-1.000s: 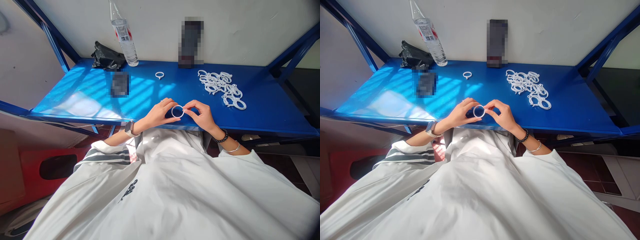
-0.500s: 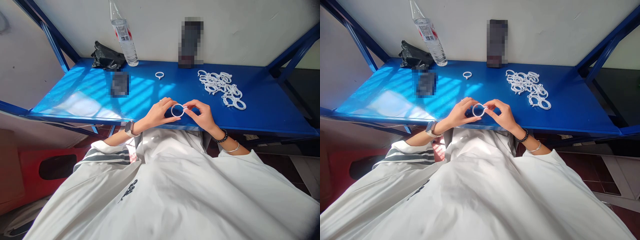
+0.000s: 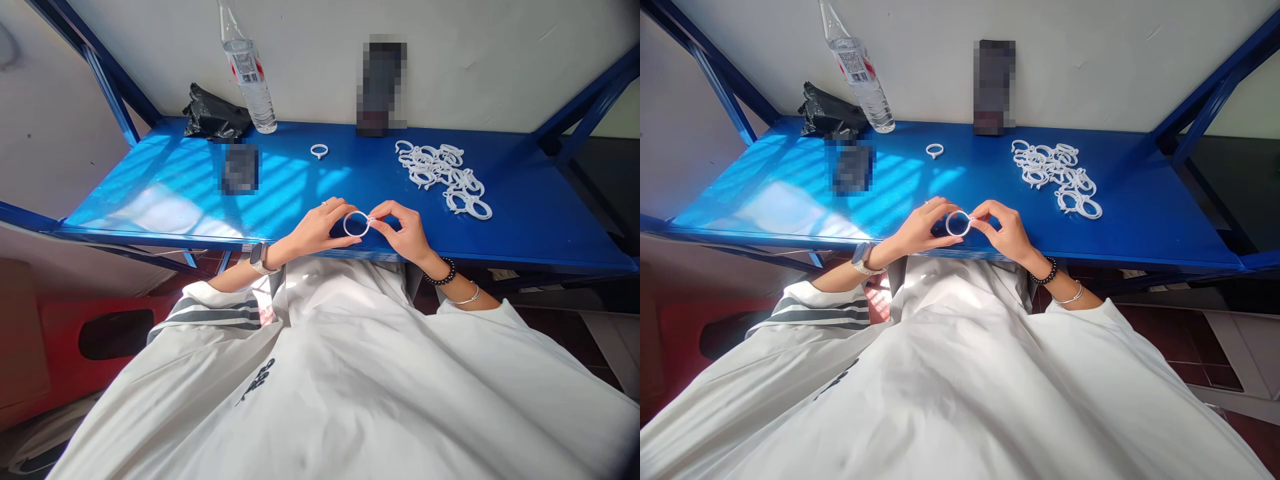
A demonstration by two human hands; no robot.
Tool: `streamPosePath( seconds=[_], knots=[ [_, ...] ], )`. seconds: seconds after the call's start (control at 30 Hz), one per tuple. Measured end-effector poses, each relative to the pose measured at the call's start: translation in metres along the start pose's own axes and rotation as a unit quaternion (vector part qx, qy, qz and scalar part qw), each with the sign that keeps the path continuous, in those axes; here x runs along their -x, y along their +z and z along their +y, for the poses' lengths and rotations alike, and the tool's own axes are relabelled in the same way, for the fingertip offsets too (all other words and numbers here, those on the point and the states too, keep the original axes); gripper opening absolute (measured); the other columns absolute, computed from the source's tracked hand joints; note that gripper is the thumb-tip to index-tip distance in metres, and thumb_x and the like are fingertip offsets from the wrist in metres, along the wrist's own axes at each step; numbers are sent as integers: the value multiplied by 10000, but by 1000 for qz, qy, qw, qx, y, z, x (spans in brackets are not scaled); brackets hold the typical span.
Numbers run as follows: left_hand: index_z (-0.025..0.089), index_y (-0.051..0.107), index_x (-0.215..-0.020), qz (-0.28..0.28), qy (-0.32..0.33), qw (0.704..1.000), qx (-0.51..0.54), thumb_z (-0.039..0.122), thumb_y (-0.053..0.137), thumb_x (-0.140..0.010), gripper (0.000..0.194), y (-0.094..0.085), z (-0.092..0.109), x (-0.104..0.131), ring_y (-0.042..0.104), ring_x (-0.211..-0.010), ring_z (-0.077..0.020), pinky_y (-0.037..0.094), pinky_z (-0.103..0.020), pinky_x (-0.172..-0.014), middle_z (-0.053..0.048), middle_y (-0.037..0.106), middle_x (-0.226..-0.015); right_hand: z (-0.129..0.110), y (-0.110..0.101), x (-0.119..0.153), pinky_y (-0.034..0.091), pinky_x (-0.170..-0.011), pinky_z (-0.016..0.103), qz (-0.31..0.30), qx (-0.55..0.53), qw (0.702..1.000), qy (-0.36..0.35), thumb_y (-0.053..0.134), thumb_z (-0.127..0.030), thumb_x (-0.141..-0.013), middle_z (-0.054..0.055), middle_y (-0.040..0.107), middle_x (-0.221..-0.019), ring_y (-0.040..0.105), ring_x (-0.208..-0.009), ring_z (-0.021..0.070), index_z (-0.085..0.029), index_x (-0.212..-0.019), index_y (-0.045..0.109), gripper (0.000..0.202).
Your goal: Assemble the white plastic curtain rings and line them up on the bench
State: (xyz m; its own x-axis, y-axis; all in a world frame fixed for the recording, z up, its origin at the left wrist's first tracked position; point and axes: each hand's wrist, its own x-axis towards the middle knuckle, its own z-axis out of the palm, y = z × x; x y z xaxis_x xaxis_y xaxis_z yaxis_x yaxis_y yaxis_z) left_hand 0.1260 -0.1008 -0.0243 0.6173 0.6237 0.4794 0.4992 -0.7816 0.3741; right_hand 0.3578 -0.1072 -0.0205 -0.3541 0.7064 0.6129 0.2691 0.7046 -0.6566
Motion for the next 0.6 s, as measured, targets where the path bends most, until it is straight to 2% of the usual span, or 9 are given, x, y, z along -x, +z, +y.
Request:
streamPosePath(
  seconds=[0.6],
  knots=[
    [158, 593, -1250, -3, 16, 1000, -2, 671, 516, -945, 602, 0, -1, 1, 637, -937, -235, 526, -332, -767, -131, 657, -1072, 1, 0, -1, 555, -734, 367, -5, 2, 999, -32, 651, -453, -960, 37, 720, -824, 678, -786, 207, -235, -770, 623, 290]
  ],
)
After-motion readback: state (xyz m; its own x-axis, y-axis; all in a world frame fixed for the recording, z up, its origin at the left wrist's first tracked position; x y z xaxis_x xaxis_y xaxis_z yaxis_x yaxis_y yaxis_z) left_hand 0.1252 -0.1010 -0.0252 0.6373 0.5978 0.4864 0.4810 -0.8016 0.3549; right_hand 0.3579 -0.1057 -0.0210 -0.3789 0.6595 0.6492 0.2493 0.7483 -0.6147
